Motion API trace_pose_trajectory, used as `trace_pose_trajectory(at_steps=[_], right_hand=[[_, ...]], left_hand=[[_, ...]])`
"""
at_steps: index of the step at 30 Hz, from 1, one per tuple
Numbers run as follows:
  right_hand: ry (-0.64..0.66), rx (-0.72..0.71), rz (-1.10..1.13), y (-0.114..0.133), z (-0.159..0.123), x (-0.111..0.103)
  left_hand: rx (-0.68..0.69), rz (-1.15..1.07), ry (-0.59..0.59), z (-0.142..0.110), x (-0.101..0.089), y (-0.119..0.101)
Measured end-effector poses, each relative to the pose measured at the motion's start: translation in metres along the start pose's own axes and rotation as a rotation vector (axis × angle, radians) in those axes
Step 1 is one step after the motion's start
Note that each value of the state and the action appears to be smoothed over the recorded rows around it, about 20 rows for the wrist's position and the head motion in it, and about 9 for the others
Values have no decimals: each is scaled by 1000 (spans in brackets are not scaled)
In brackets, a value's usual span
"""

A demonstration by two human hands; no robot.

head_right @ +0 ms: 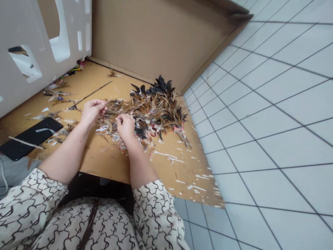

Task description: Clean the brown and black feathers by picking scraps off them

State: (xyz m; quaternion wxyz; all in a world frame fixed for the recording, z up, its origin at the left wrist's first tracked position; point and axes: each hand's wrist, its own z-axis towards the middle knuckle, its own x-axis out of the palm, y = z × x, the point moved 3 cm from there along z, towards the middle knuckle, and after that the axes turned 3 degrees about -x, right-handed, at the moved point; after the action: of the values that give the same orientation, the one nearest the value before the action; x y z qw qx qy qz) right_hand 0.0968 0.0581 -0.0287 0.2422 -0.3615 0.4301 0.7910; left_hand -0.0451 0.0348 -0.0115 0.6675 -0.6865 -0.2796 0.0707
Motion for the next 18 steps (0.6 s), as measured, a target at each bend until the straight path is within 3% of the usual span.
trace_pose_trajectory(at_steps=[6, 14, 18], right_hand=[[-63, -7, 84, -9, -3, -11], [-14, -29, 46, -8, -6, -8], [-16, -48, 48, -9, -6, -10]], left_hand=[[20, 105, 8, 6, -4, 4], [131, 686, 103, 12, -10, 19], [197, 857, 195, 9, -7, 23]])
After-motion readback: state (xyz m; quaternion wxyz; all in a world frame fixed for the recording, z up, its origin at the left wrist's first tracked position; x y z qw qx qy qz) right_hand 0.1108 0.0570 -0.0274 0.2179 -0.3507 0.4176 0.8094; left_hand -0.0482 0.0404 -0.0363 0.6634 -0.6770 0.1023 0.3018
